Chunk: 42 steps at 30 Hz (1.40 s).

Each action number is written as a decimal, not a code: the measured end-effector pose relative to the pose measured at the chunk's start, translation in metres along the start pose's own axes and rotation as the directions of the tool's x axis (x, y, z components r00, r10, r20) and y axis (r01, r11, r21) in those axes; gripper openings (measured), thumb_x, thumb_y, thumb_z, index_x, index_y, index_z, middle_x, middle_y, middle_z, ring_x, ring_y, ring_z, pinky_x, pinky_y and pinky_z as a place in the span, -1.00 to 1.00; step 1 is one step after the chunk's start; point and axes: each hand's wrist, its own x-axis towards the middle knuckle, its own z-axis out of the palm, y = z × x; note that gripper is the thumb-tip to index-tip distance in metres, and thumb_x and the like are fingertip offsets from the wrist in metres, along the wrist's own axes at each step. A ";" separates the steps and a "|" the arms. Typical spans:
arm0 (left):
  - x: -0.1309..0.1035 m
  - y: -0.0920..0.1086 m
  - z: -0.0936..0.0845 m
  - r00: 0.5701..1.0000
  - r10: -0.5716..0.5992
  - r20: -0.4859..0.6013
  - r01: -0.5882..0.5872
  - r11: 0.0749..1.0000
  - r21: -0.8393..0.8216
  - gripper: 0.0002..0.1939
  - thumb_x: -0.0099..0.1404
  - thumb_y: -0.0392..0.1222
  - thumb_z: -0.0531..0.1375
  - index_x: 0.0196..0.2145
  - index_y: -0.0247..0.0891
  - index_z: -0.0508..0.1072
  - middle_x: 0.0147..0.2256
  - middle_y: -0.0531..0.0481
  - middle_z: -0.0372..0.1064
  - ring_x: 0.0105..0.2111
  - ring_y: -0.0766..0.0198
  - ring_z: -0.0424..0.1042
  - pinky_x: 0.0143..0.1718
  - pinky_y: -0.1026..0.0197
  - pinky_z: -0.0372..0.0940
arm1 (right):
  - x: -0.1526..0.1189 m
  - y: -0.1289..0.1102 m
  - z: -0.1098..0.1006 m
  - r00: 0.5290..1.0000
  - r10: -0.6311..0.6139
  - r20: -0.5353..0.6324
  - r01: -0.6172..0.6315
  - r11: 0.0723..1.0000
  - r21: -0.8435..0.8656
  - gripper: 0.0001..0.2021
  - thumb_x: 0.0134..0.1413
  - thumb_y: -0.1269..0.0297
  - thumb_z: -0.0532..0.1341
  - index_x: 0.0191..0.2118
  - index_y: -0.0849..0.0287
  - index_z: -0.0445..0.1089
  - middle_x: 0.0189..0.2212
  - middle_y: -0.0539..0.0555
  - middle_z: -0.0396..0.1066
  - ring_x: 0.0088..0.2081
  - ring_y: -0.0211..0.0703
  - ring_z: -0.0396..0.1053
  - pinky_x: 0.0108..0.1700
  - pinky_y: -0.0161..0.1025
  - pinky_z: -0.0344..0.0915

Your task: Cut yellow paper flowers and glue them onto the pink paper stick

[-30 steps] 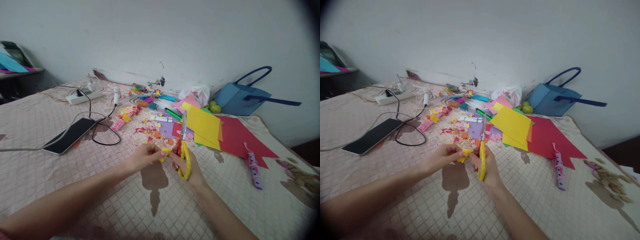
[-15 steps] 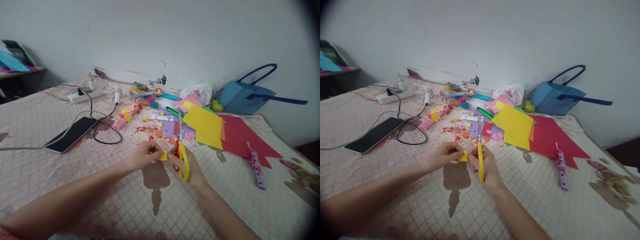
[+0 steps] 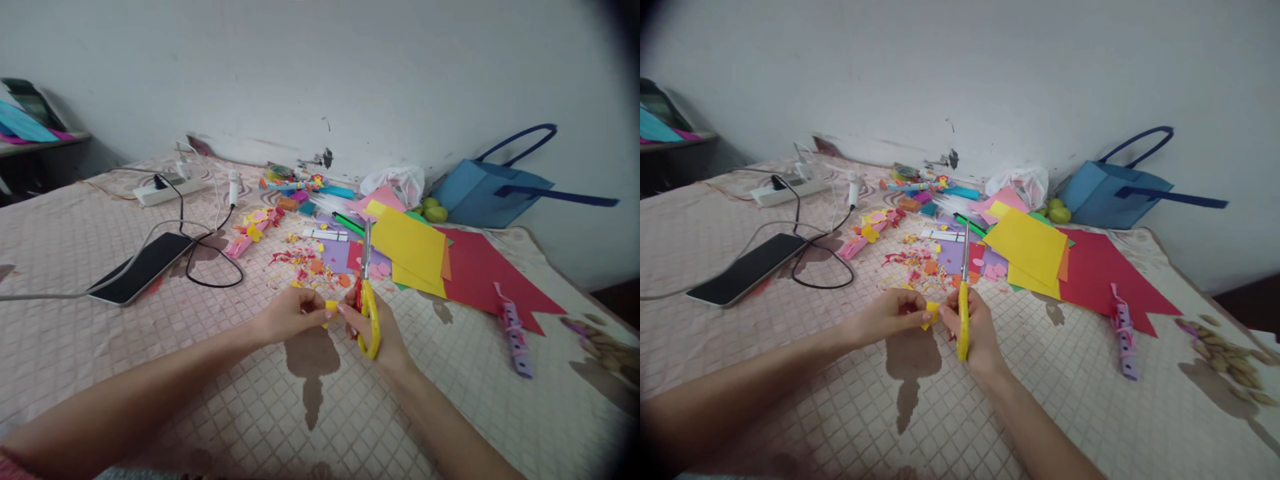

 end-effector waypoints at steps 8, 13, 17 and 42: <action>-0.001 0.003 0.000 0.993 -0.062 0.103 0.073 0.992 -0.102 -0.72 0.08 -0.02 0.21 -0.54 -0.32 0.37 -0.56 0.07 0.31 -0.56 0.43 0.23 -0.53 0.36 0.13 | 0.000 -0.002 -0.002 0.997 0.039 0.061 -0.040 0.999 0.016 -0.70 -0.19 0.16 0.31 -0.42 0.14 0.18 -0.63 -0.17 0.19 -0.72 -0.43 0.12 -0.70 -0.42 0.08; 0.000 0.004 -0.001 0.982 -0.144 0.122 0.168 0.963 -0.209 -0.68 0.13 0.03 0.16 -0.52 -0.32 0.38 -0.53 0.06 0.33 -0.53 0.41 0.27 -0.48 0.36 0.19 | 0.000 -0.001 -0.003 0.998 0.036 0.053 -0.038 0.999 0.033 -0.70 -0.24 0.22 0.34 -0.41 0.14 0.20 -0.64 -0.18 0.20 -0.72 -0.43 0.12 -0.71 -0.42 0.08; 0.000 0.002 -0.001 0.982 -0.146 0.123 0.172 0.955 -0.240 -0.66 0.14 0.07 0.15 -0.48 -0.31 0.41 -0.49 0.03 0.37 -0.52 0.40 0.30 -0.48 0.36 0.21 | 0.000 -0.002 -0.002 1.000 0.016 0.019 -0.017 1.000 0.027 -0.73 -0.20 0.21 0.31 -0.42 0.13 0.19 -0.62 -0.17 0.19 -0.72 -0.43 0.12 -0.70 -0.42 0.07; -0.005 0.006 -0.003 0.880 0.475 -0.023 -0.444 0.838 0.319 -0.78 0.21 -0.34 0.08 -0.18 -0.24 0.42 -0.17 -0.10 0.38 -0.14 0.25 0.33 -0.12 0.21 0.25 | 0.002 0.006 -0.004 0.953 0.123 0.278 -0.200 0.942 0.271 -0.75 -0.12 0.24 0.31 -0.44 0.15 0.18 -0.79 -0.23 0.06 -0.78 -0.45 -0.02 -0.73 -0.46 0.01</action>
